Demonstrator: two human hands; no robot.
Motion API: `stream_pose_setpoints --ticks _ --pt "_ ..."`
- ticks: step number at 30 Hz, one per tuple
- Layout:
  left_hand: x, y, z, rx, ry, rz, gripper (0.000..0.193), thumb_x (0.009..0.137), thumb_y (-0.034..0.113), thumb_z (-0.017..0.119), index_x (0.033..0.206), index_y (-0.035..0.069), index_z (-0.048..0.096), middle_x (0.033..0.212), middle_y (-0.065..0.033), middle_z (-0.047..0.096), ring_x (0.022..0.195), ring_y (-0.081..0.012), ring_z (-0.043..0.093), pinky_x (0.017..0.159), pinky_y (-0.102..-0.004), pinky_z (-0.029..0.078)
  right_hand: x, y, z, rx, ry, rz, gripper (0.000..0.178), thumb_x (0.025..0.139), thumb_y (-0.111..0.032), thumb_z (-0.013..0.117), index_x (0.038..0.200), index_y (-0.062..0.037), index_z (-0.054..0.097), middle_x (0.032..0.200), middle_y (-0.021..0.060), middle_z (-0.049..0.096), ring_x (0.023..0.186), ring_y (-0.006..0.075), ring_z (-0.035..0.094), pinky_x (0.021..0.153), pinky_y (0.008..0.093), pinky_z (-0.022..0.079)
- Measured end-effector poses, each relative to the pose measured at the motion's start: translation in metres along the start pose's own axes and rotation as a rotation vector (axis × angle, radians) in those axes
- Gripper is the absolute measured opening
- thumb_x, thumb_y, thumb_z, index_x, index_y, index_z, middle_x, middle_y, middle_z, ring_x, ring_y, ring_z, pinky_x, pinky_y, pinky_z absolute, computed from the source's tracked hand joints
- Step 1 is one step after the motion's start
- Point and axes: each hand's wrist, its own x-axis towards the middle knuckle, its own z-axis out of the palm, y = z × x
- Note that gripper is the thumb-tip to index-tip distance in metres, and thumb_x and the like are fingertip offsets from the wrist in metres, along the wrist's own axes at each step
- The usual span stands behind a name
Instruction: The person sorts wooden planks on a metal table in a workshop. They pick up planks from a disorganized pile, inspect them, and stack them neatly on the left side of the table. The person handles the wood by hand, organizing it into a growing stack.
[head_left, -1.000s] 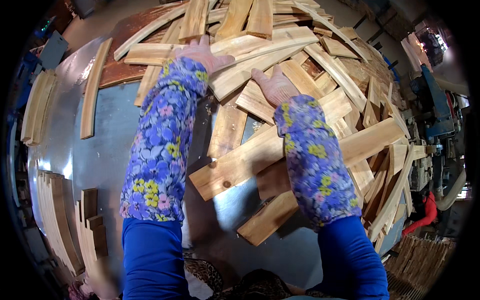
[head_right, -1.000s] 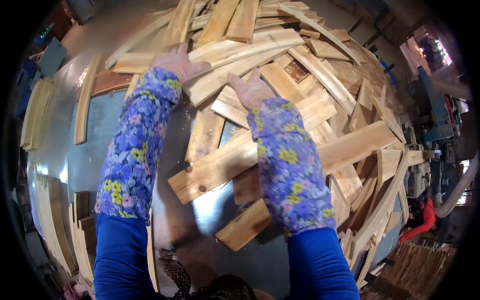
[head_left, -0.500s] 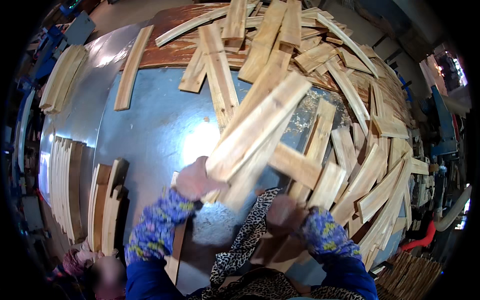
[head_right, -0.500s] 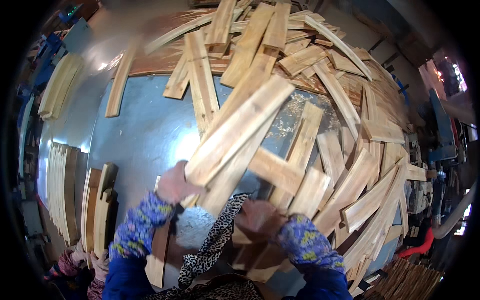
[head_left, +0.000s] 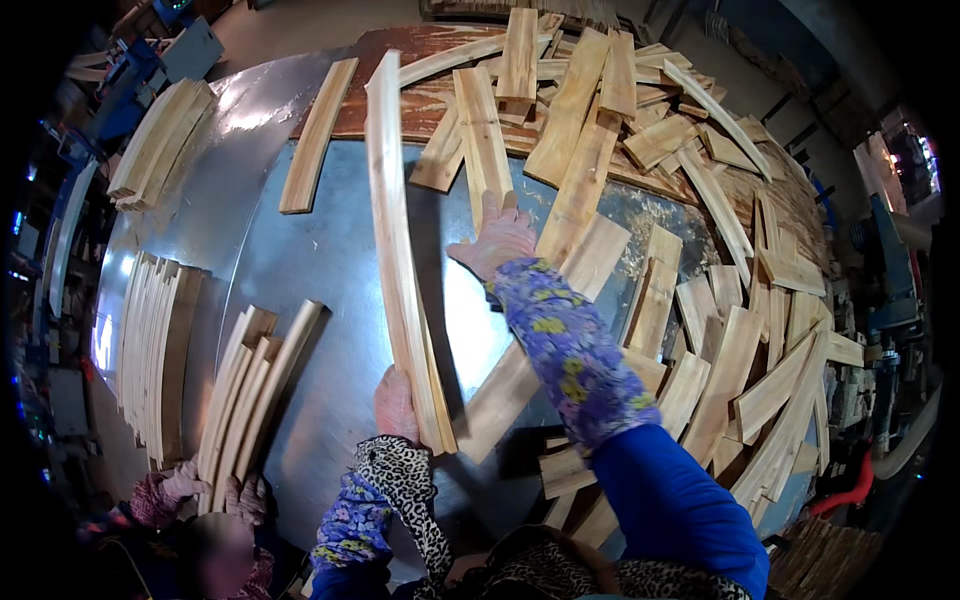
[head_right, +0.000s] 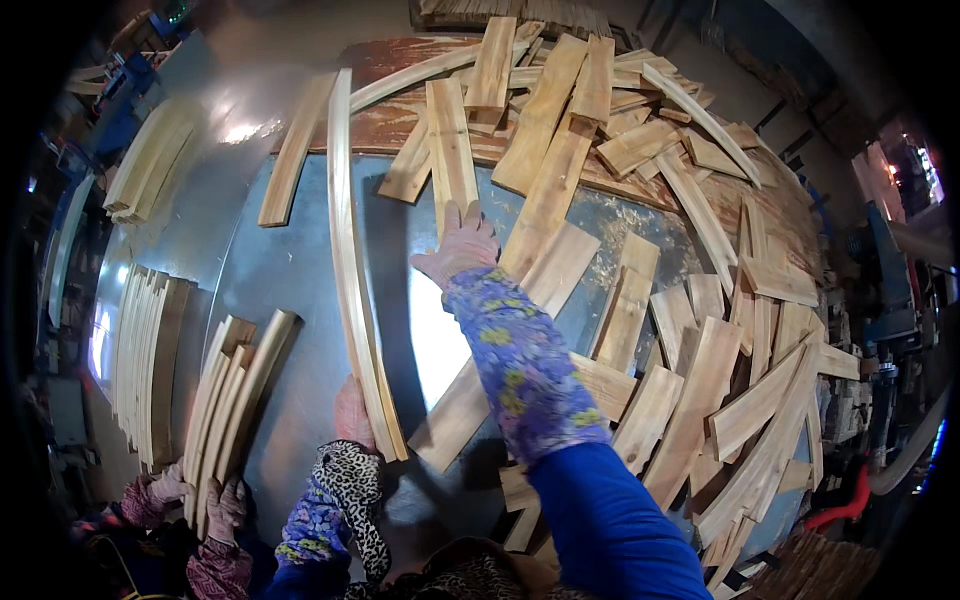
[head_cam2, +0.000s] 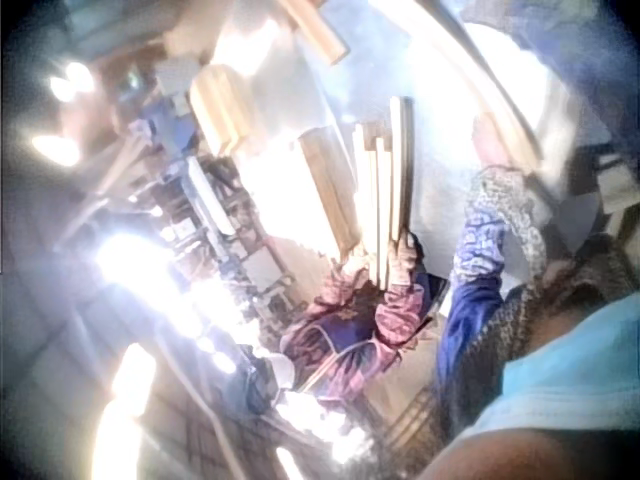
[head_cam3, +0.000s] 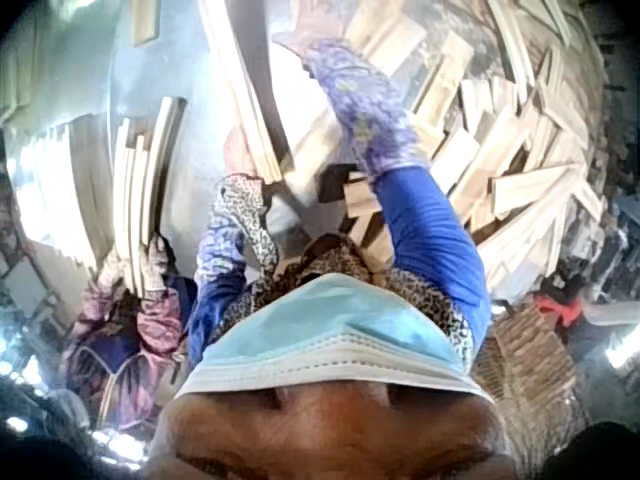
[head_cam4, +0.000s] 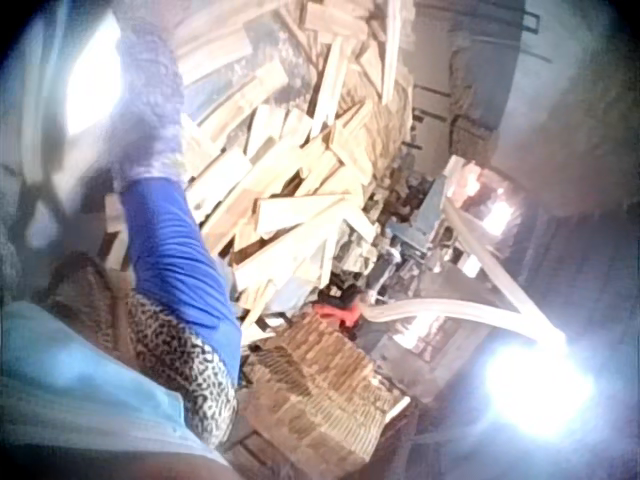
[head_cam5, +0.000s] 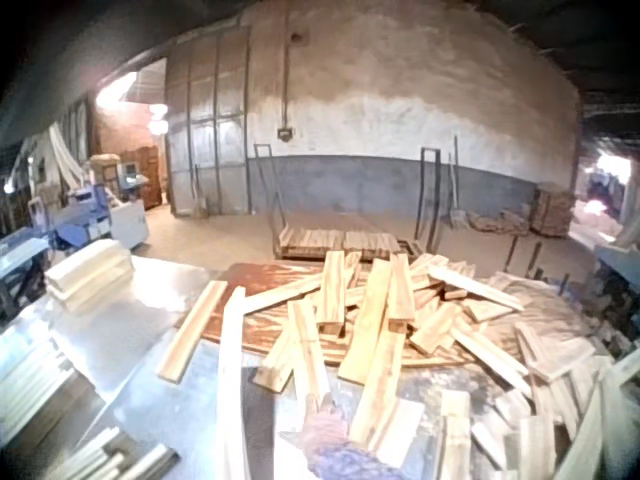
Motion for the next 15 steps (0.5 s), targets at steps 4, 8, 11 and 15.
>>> stream_pose_setpoints --ticks 4,8,11,15 --pt "0.047 -0.004 -0.033 0.215 0.093 0.109 0.062 0.103 0.048 0.062 0.123 -0.01 0.069 0.107 -0.02 0.078 0.101 -0.0293 0.075 0.086 -0.0422 0.058 0.001 0.011 -0.004 0.074 -0.124 0.081 0.101 0.085 -0.04 0.079 0.168 -0.0047 0.034 0.168 0.0286 0.038 0.142 0.044 0.054 0.116 0.0498 0.05" --pt "0.111 0.087 -0.033 0.109 0.09 0.054 0.055 0.095 0.039 0.073 0.122 -0.01 0.071 0.106 -0.022 0.078 0.092 -0.0281 0.076 0.084 -0.0434 0.059 -0.074 0.066 -0.029 0.235 -0.095 0.052 0.088 0.083 -0.028 0.079 0.159 -0.0015 0.045 0.153 0.0313 0.053 0.132 0.0443 0.06 0.115 0.0483 0.051" --pt "0.217 0.133 -0.063 0.255 0.002 0.202 0.051 0.089 0.033 0.078 0.119 -0.008 0.072 0.104 -0.0238 0.078 0.09 -0.0265 0.076 0.083 -0.0422 0.059 -0.115 0.124 -0.041 0.518 -0.255 0.152 0.096 0.086 -0.029 0.081 0.166 0.0018 0.037 0.162 0.03 0.05 0.148 0.0421 0.051 0.126 0.045 0.041" --pt "0.299 0.235 -0.053 0.674 0.234 0.283 0.046 0.089 0.029 0.077 0.122 -0.002 0.071 0.11 -0.0267 0.078 0.106 -0.0366 0.077 0.094 -0.0465 0.058 -0.148 0.145 -0.039 0.785 -0.311 0.196 0.1 0.091 -0.03 0.081 0.17 0.0049 0.03 0.17 0.0259 0.044 0.159 0.0351 0.042 0.131 0.04 0.031"
